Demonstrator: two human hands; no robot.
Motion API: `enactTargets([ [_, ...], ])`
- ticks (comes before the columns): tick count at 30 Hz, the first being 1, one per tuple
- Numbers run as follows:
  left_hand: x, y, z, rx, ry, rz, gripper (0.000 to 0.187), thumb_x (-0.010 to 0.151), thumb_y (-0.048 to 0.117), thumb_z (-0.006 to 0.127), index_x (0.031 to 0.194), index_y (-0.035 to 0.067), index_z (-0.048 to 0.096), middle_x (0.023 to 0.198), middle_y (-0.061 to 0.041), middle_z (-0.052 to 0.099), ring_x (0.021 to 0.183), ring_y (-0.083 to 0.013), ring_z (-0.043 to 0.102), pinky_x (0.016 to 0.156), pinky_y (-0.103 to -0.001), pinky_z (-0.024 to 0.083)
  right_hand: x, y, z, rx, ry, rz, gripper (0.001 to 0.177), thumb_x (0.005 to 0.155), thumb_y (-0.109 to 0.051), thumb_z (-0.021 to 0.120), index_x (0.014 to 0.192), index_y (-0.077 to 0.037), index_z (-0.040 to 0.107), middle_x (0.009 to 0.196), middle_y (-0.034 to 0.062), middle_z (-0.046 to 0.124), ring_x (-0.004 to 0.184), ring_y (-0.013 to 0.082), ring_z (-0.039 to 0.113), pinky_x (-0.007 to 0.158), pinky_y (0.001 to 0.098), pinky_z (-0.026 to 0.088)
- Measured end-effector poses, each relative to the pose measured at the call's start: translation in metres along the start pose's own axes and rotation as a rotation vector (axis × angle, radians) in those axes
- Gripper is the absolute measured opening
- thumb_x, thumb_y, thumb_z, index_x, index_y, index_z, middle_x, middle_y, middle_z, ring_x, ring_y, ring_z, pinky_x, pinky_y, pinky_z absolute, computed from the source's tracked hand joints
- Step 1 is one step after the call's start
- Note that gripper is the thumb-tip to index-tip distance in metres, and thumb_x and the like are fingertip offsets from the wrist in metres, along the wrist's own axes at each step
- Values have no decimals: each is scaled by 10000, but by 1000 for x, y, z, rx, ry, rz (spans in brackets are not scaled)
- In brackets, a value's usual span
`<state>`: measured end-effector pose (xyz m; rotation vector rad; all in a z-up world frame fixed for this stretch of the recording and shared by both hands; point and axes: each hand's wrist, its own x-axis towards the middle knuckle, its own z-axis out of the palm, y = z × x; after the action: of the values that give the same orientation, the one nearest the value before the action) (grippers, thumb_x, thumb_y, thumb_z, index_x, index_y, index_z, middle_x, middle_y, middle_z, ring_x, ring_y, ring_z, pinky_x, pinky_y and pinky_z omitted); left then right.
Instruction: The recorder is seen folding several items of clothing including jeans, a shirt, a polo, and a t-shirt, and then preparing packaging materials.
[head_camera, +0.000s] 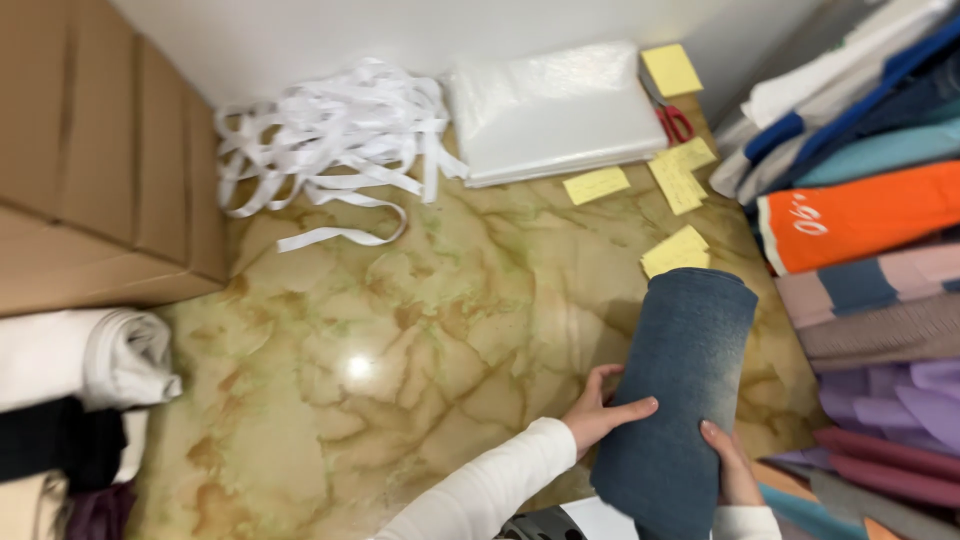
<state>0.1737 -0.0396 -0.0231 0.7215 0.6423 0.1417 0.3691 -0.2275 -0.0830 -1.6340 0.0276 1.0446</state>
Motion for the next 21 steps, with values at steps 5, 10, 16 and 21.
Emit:
enactTargets([
  [5, -46, 30, -36, 46, 151, 20, 1280, 689, 498, 870, 1563, 70, 38, 1462, -262, 509, 1363, -317, 535, 1147, -389, 428, 28, 23, 19, 25, -229, -4, 784, 830, -374, 648, 1494, 9, 483, 1349, 162, 631, 1177, 303, 598, 999, 428, 448],
  [10, -131, 55, -90, 112, 152, 295, 1107, 769, 450, 877, 1582, -17, 288, 1531, -204, 520, 1416, -266, 502, 1184, -372, 384, 8, -38, 143, -226, -653, -115, 866, 746, -279, 700, 1524, -6, 435, 1400, 179, 607, 1248, 299, 580, 1045, 424, 423],
  [16, -242, 26, -151, -352, 426, 528, 890, 820, 358, 815, 1530, 23, 395, 1474, -144, 564, 1366, -255, 535, 1149, -367, 433, -67, -72, 346, -717, -1150, -239, 920, 694, -210, 836, 1498, -2, 440, 1391, 163, 624, 1281, 257, 577, 1069, 379, 424],
  [21, -331, 26, -215, -707, 756, 610, 834, 800, 439, 771, 1467, 57, 448, 1408, -147, 615, 1293, -297, 602, 1099, -469, 492, -167, -72, 515, -1156, -1557, -457, 949, 730, -456, 831, 1477, -16, 444, 1384, 131, 667, 1264, 233, 635, 1081, 341, 467],
])
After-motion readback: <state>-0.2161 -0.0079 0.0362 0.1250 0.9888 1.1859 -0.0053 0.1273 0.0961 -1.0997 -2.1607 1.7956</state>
